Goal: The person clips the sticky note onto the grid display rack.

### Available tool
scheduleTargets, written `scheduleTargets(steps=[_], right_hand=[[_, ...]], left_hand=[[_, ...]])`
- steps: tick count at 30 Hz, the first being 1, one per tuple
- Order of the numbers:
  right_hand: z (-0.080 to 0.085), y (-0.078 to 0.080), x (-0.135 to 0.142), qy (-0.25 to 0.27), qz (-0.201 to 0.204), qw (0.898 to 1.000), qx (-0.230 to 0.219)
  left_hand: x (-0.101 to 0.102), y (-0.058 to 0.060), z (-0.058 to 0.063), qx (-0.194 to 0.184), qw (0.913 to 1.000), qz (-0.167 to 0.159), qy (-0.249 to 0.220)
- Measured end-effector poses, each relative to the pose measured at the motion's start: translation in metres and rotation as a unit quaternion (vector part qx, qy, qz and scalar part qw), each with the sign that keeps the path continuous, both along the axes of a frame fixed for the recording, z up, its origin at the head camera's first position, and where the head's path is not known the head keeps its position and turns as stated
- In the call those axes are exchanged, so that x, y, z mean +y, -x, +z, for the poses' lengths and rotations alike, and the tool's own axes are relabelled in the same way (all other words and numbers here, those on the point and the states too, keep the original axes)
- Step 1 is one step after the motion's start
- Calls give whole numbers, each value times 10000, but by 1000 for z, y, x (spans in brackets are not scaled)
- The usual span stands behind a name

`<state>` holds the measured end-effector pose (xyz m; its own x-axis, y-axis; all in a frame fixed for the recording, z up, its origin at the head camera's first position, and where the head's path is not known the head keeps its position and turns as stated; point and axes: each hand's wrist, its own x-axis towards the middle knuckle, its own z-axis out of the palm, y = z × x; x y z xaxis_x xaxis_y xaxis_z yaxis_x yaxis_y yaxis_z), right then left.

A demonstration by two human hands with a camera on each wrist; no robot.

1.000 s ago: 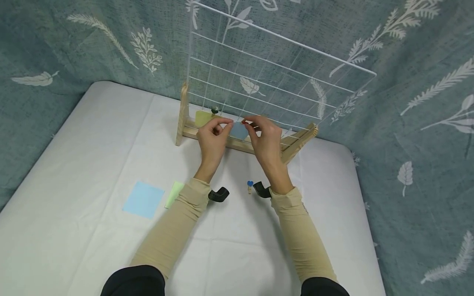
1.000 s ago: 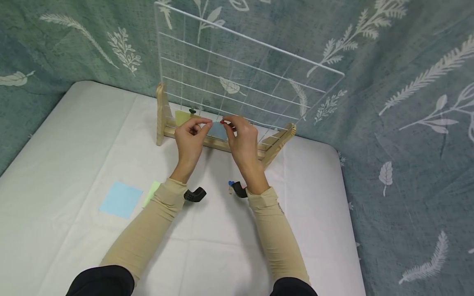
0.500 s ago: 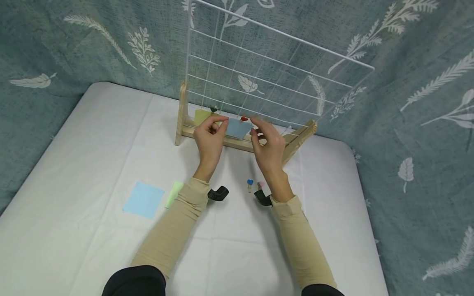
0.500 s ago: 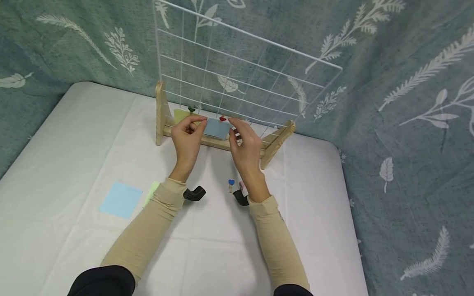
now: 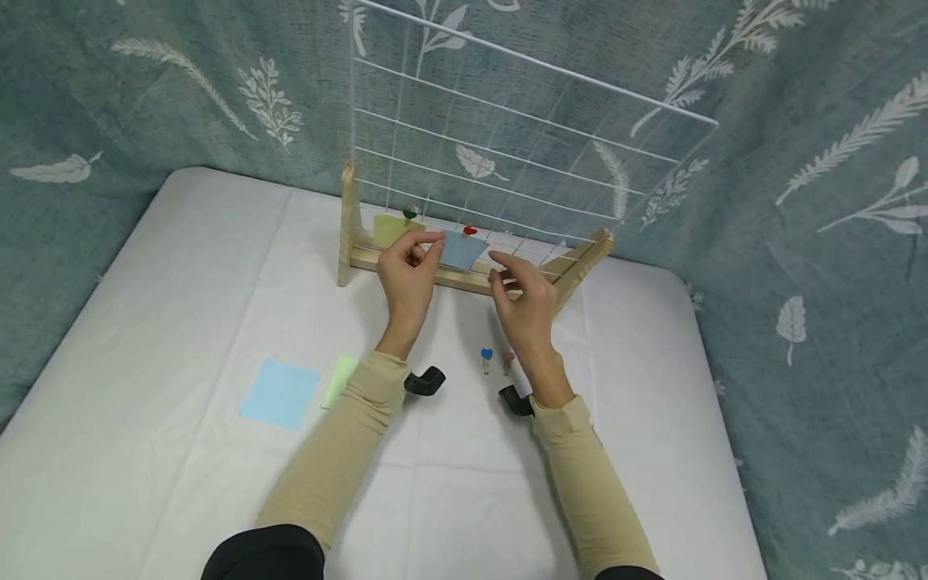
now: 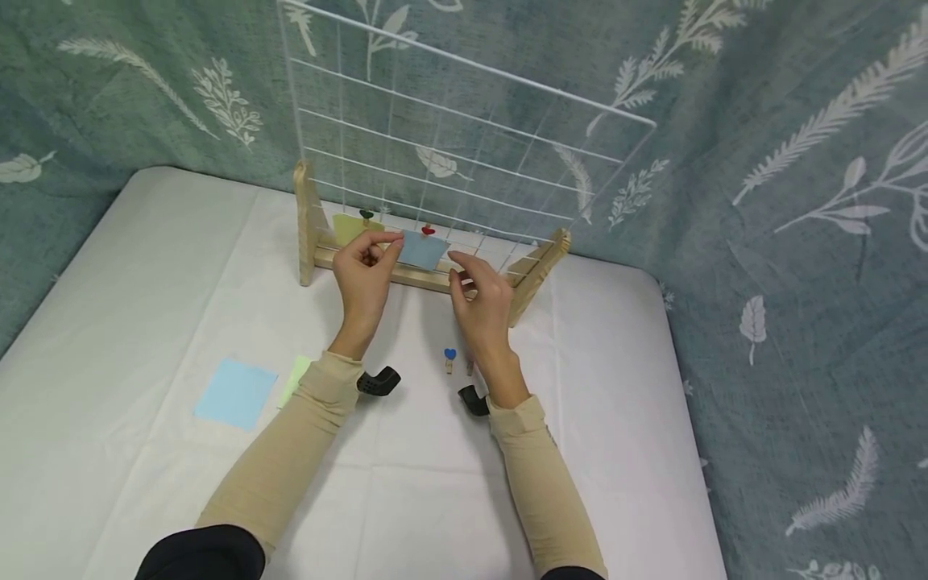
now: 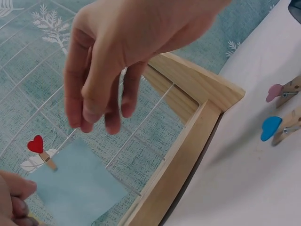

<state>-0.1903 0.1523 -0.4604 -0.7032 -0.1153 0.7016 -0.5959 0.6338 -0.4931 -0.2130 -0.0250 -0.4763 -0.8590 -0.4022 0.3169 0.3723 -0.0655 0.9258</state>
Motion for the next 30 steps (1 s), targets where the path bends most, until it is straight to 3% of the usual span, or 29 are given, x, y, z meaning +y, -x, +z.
scheduleTargets(steps=[9, 17, 30], right_hand=[[-9, -7, 16, 109, -57, 9990, -434], [-16, -11, 31, 300, -178, 9971, -680], [-28, -23, 45, 269, -280, 9940, -1020]], left_hand=[[2, -12, -9, -442, 9968, -388, 546], [-2, -18, -12, -731, 9833, -961, 1361], [-24, -27, -9, -1257, 9582, -925, 2399]])
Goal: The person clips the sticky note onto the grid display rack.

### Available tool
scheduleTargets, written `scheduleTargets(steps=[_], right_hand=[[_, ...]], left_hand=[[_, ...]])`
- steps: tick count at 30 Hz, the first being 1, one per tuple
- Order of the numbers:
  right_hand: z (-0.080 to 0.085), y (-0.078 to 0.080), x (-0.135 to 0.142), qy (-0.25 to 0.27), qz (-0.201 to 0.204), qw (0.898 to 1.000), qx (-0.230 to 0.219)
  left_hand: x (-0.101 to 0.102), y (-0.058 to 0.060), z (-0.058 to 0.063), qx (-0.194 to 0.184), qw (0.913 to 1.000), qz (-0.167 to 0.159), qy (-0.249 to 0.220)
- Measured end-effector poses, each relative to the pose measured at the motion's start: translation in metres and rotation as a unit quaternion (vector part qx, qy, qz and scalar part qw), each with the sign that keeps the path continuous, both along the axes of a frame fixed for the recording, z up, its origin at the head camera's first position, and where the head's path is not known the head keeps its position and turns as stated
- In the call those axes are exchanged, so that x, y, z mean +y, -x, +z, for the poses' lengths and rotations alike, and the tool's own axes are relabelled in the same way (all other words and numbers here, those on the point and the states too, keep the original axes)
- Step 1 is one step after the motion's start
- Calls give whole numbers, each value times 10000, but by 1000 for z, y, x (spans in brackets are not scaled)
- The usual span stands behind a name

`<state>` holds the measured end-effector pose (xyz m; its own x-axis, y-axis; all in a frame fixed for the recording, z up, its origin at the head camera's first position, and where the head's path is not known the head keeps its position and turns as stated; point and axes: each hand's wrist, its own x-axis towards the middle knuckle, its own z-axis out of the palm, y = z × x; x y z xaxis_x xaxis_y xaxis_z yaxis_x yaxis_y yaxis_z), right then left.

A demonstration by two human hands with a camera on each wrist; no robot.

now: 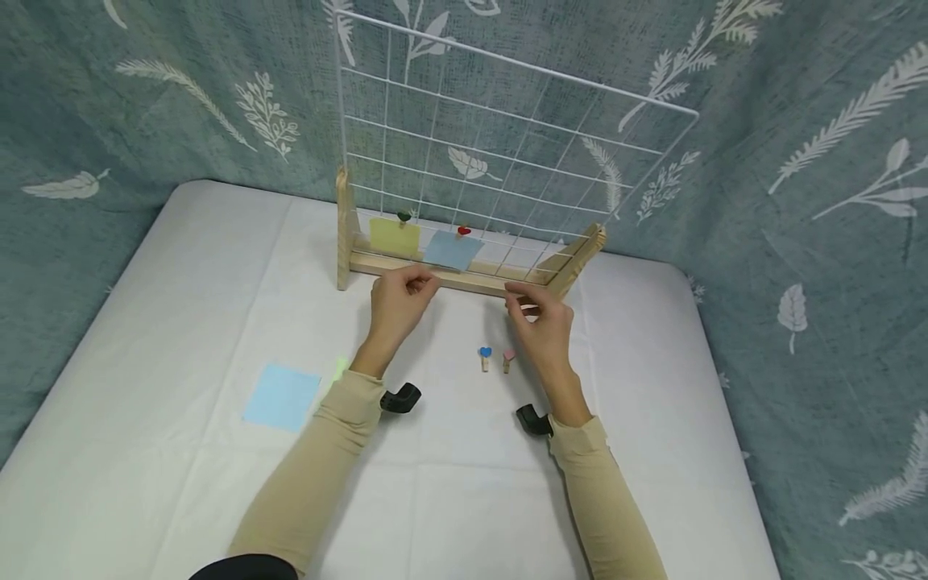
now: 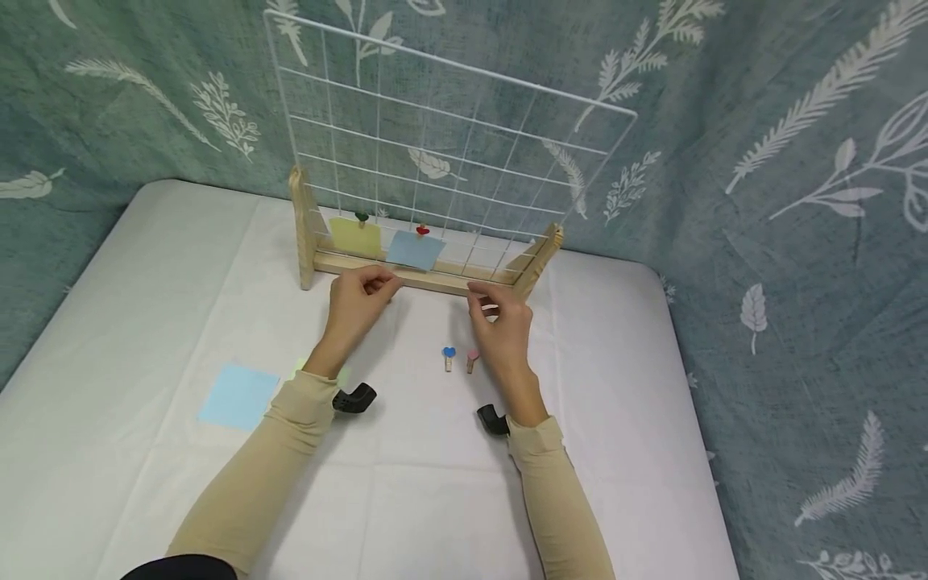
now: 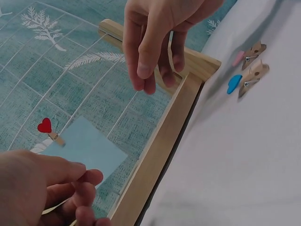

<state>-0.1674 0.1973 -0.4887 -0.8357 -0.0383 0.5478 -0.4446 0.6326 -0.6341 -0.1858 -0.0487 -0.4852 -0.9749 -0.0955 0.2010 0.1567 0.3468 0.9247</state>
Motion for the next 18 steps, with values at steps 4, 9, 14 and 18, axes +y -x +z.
scheduleTargets(steps=[4, 9, 14, 18], right_hand=[[-3, -2, 3, -34, 6, 9999, -156], [-6, -3, 9, -10, -42, 9996, -276], [-9, -9, 15, 74, -94, 9977, -671], [-6, -14, 16, 205, 1, 9931, -1152]], left_hand=[[-7, -4, -1, -107, 9993, -5, 345], [-19, -9, -6, -219, 9980, -144, 569], [-34, -14, -12, -363, 9954, -346, 814], [-45, -19, -14, -424, 9936, -420, 956]])
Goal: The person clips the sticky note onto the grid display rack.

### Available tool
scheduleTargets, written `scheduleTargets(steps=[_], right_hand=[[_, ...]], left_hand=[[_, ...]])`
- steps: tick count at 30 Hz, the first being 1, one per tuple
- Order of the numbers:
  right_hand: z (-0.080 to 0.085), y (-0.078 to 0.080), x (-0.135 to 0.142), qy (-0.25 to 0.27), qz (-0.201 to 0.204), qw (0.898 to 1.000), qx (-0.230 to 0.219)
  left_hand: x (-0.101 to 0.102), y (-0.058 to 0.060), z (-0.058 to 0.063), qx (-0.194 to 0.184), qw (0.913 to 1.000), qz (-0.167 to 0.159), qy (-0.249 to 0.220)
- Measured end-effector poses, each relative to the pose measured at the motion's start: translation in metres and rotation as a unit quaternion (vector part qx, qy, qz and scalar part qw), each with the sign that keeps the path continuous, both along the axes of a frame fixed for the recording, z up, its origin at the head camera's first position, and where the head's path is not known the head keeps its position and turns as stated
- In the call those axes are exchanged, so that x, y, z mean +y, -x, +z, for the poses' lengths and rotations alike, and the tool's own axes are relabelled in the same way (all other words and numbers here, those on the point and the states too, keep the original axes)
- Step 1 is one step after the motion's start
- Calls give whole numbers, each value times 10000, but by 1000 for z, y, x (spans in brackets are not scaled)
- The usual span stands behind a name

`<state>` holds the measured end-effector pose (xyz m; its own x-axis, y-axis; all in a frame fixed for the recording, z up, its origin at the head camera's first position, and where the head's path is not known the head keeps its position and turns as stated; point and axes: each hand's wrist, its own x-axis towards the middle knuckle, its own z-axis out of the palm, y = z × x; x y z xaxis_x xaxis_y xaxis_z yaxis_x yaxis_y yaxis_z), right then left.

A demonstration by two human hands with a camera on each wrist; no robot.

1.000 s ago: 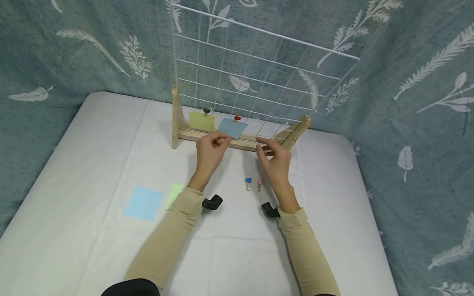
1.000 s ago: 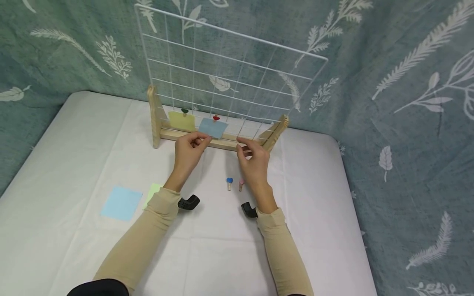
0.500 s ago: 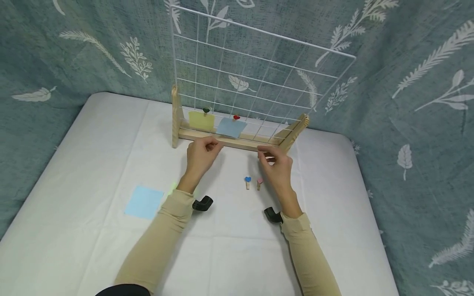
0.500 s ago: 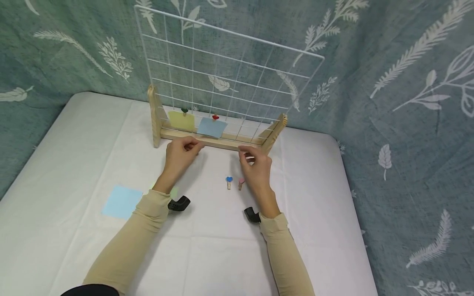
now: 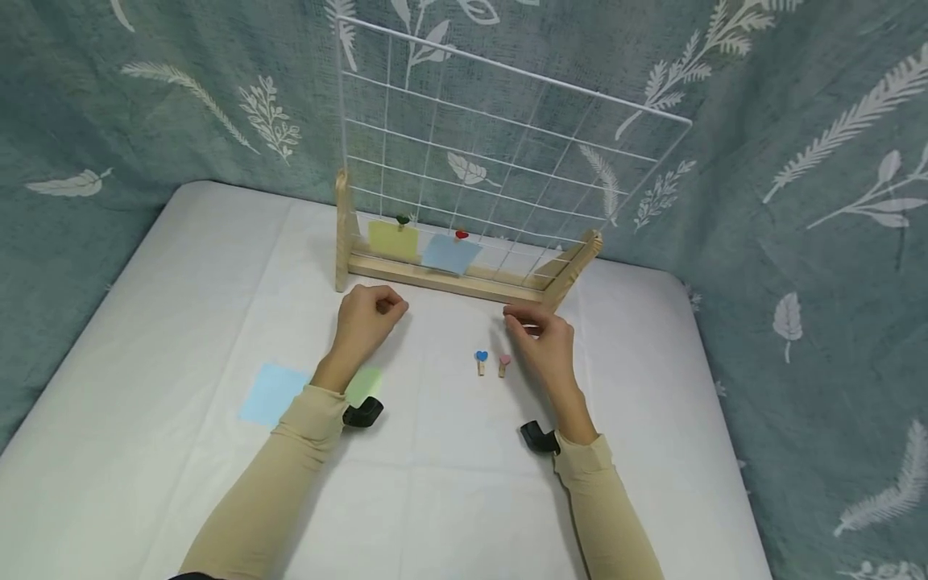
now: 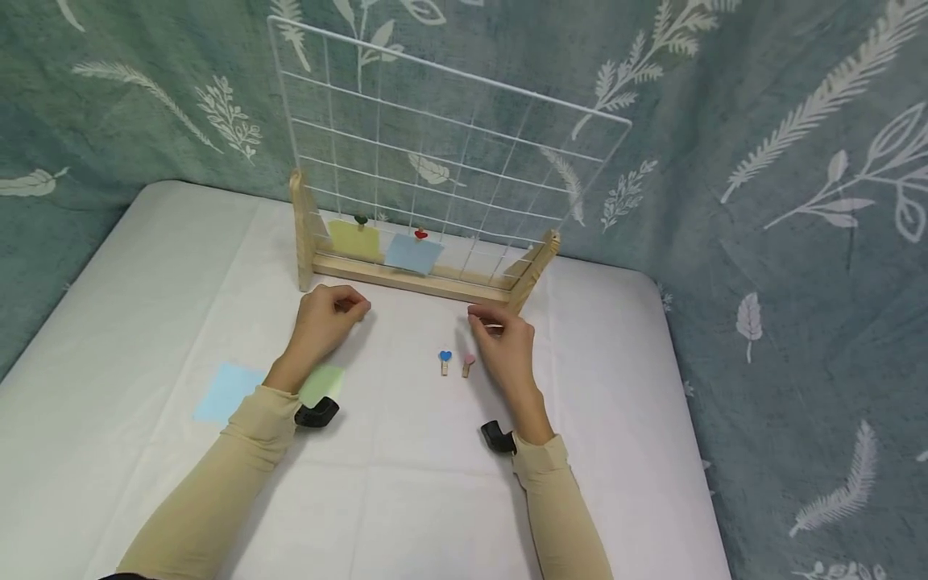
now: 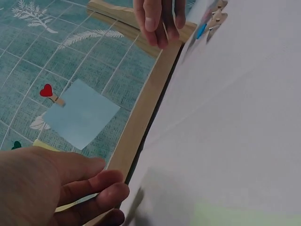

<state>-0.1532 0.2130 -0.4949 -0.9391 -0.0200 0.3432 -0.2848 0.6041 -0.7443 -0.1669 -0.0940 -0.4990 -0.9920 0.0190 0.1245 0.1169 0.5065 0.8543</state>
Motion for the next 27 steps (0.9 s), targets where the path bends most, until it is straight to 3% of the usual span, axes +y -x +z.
scheduleTargets(steps=[12, 21, 27], right_hand=[[-5, -6, 6, -119, 155, 9979, -622], [-5, -7, 7, -150, 48, 9988, -455], [-5, -13, 15, -63, -61, 9985, -546]], left_hand=[[-17, -10, -6, 58, 9998, -51, 160], [-32, -15, -6, 146, 9997, 14, 204], [-42, -25, -7, 196, 9994, 153, 244]])
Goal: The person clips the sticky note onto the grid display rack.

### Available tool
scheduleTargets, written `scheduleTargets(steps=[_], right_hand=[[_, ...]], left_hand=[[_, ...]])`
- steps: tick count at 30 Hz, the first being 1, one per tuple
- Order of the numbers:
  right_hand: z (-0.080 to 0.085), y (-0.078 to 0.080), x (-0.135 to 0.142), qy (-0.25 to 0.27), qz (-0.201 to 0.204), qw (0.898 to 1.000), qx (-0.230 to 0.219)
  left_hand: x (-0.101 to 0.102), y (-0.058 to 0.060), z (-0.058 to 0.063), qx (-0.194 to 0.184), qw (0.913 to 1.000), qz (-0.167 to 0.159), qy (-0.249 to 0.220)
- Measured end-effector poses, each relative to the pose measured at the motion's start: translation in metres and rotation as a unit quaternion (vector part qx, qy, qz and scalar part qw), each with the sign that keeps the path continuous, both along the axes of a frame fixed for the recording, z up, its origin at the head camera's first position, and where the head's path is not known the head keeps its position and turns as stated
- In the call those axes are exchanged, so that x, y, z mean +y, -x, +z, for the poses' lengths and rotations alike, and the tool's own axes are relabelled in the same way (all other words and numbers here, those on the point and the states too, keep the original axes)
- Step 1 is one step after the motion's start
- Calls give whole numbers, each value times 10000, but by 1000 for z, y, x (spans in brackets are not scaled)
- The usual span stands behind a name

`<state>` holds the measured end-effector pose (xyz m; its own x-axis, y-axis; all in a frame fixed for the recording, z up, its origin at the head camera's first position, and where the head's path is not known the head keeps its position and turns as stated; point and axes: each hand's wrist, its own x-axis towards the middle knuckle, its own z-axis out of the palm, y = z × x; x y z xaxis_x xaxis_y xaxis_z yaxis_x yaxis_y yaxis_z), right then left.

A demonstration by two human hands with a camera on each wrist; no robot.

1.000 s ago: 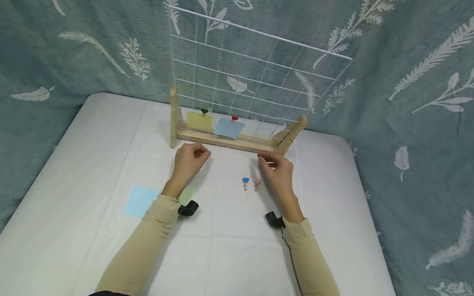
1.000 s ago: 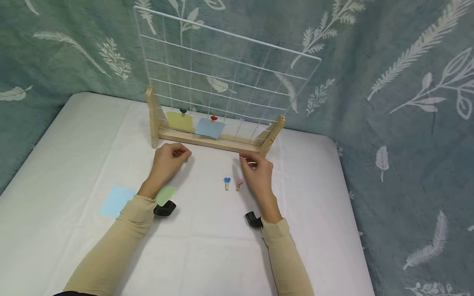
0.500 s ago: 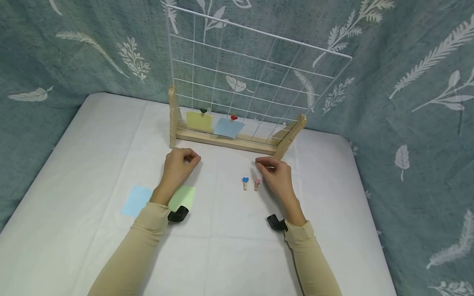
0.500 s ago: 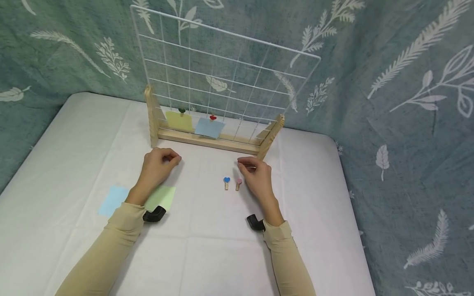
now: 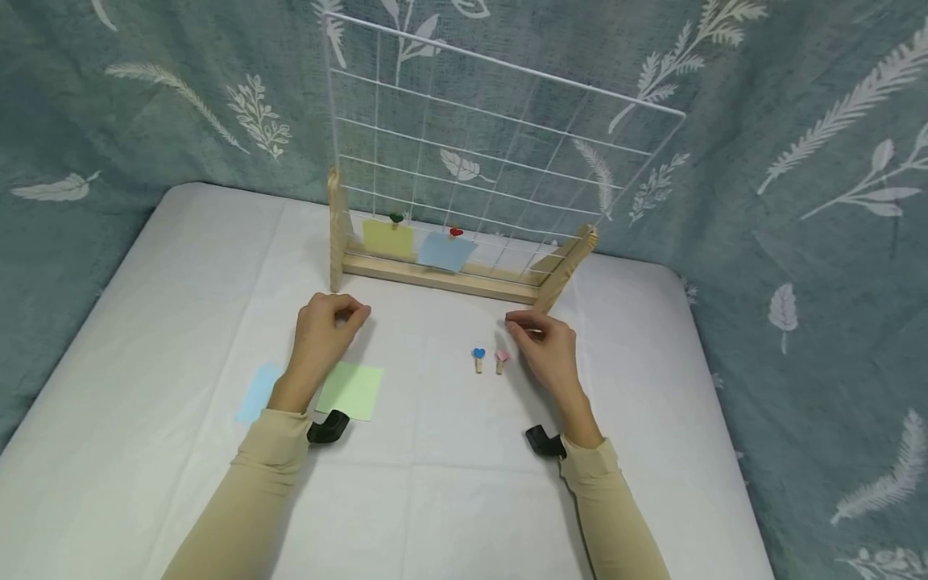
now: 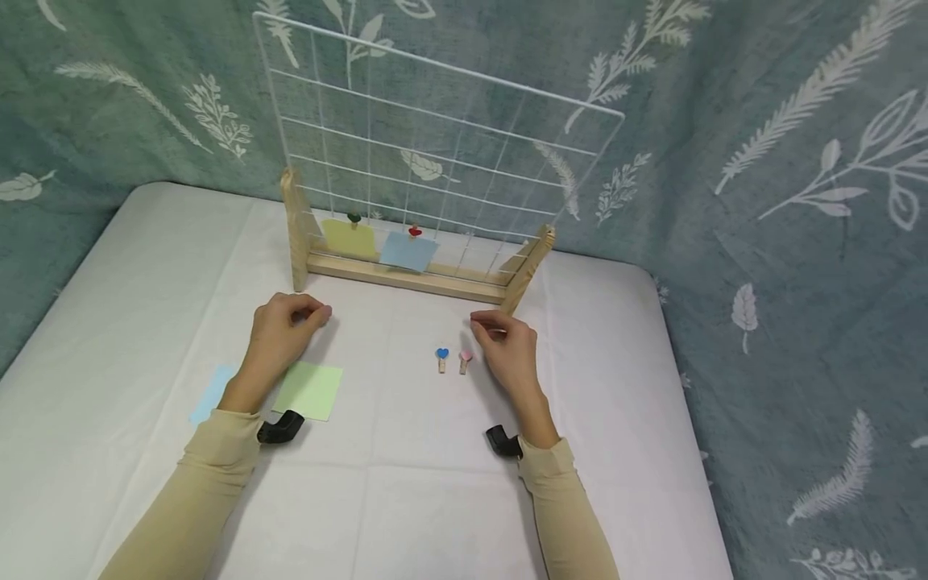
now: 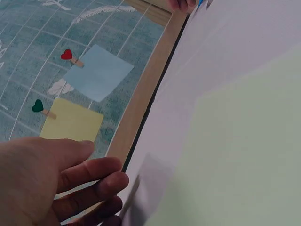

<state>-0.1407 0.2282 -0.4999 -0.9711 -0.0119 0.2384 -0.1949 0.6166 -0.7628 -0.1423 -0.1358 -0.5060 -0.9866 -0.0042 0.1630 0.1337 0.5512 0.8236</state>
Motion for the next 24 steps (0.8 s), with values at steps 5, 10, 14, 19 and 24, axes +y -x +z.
scheduleTargets(steps=[5, 10, 14, 19, 24], right_hand=[[-1, -6, 6, 49, -106, 9999, -116], [-1, -11, 12, 233, 73, 9988, -426], [-1, -15, 16, 610, 305, 9948, -757], [-8, -22, 23, 979, 427, 9902, -900], [-16, -26, 29, 1555, 708, 9800, -1017]], left_hand=[[-14, -9, -1, 183, 9997, 162, 7], [-28, -16, -1, 379, 9986, 375, 1], [-39, -21, -1, 399, 9973, 611, 32], [-51, -30, 1, 258, 9969, 724, 147], [-67, -40, 1, 260, 9951, 891, 334]])
